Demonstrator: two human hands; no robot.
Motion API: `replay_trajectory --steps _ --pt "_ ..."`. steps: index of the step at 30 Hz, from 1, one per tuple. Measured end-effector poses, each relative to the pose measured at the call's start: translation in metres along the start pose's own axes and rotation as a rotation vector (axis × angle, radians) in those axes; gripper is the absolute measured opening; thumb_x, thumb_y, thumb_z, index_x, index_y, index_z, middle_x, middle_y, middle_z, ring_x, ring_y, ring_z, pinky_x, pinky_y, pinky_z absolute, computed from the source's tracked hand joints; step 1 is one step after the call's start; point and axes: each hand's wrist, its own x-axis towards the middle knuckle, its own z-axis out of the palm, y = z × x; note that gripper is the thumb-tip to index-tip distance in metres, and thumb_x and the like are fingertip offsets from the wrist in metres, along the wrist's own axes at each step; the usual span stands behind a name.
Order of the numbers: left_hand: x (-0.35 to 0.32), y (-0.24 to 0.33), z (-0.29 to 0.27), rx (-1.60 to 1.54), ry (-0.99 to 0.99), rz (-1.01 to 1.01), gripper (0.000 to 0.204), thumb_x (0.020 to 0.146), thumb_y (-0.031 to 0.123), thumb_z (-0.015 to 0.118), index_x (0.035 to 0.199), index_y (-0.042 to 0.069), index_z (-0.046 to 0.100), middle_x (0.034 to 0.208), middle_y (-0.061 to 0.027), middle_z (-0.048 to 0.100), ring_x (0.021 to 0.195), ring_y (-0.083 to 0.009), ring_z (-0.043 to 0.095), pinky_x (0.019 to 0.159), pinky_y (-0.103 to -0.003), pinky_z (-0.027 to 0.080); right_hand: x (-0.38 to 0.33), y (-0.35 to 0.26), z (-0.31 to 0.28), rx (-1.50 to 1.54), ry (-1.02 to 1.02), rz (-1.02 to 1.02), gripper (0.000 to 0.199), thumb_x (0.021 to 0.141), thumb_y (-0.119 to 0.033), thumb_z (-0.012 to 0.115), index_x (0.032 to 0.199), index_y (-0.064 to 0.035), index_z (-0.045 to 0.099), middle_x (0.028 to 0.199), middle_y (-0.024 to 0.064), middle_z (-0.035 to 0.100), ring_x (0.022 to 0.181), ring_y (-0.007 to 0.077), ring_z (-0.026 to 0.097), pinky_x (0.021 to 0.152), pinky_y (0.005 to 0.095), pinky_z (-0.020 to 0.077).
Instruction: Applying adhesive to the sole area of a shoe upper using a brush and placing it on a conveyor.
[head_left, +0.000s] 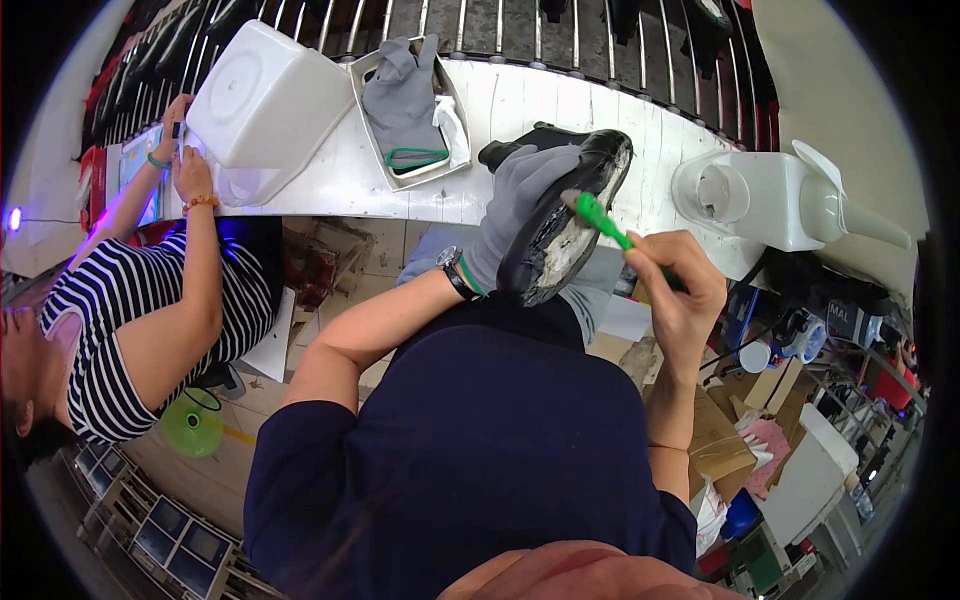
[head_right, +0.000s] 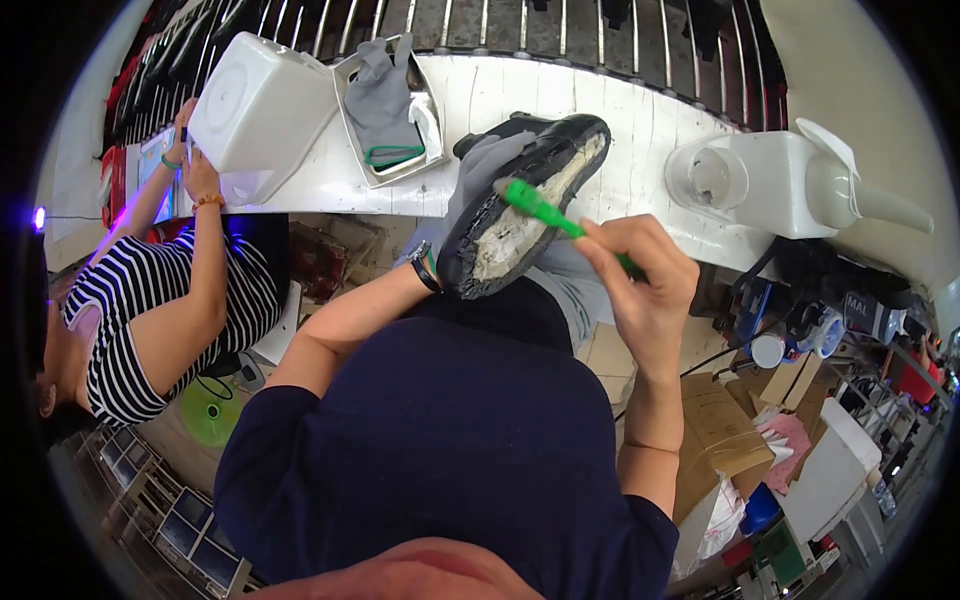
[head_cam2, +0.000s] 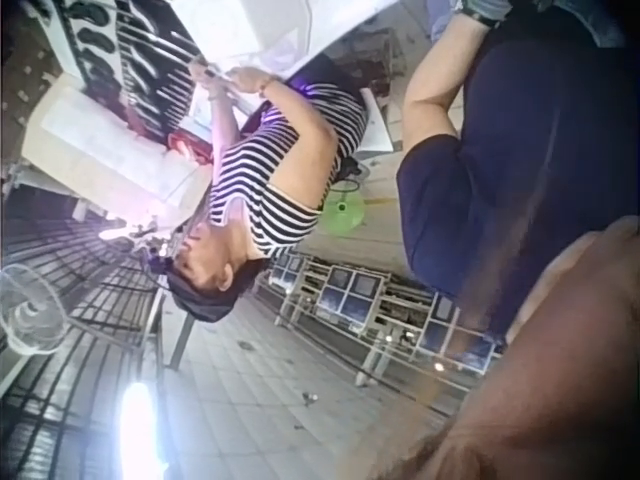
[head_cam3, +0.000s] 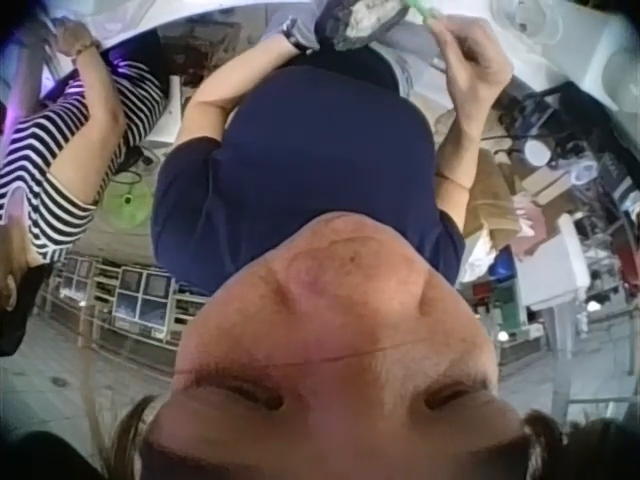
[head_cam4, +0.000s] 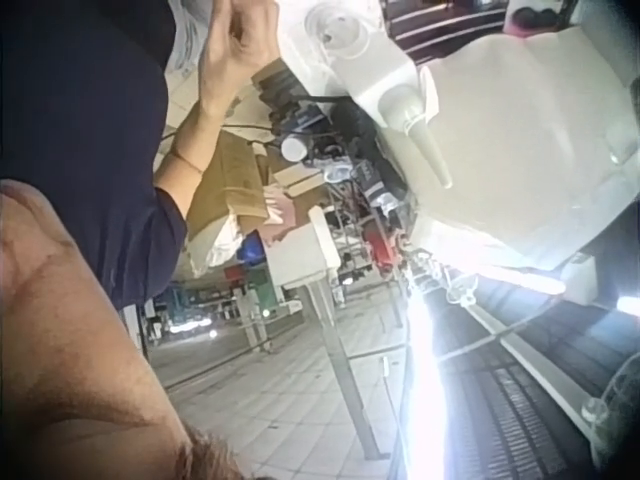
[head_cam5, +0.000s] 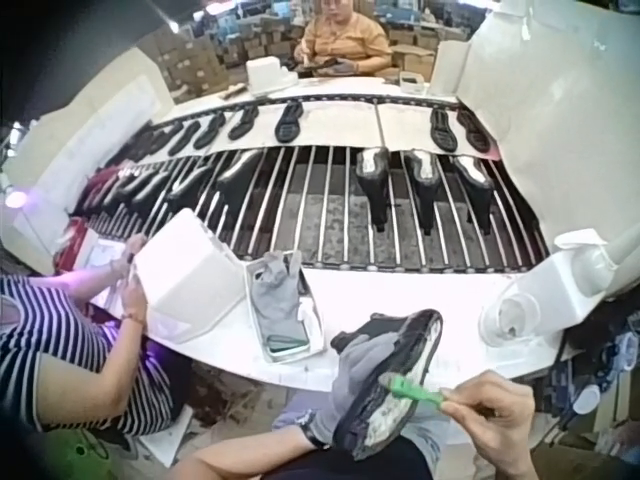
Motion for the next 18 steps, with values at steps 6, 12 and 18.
replay_trajectory --steps 6,12,18 --pt "0.02 0.011 -0.012 -0.053 -0.021 0.039 0.065 0.074 0.027 0.076 0.129 0.007 0.048 0.12 -0.0093 0.058 0.106 -0.0293 0.056 0.092 -0.04 0.042 -0.008 -0.024 -0.005 -0.033 -0.167 -0.159 0.017 0.07 0.009 0.076 0.086 0.0056 0.07 0.078 0.0104 0.064 0.061 0.0106 0.055 0.052 0.0219 0.04" --pt "0.03 0.015 -0.032 -0.407 -0.342 -0.205 0.073 0.071 0.024 0.078 0.135 0.009 0.046 0.123 -0.0091 0.056 0.11 -0.0287 0.053 0.094 -0.039 0.041 0.001 -0.038 -0.014 -0.204 -0.198 -0.385 0.02 0.07 -0.005 0.081 0.088 -0.0054 0.072 0.075 0.0045 0.063 0.058 0.0144 0.058 0.05 0.0253 0.043" --pt "0.043 0.021 -0.04 -0.562 -0.56 -0.374 0.076 0.074 0.012 0.082 0.139 0.003 0.042 0.131 -0.0113 0.056 0.12 -0.0196 0.054 0.104 -0.035 0.043 0.002 -0.021 -0.024 0.024 -0.054 -0.364 0.02 0.07 -0.004 0.081 0.089 -0.0022 0.074 0.079 0.0078 0.067 0.061 0.014 0.059 0.054 0.0233 0.0449"
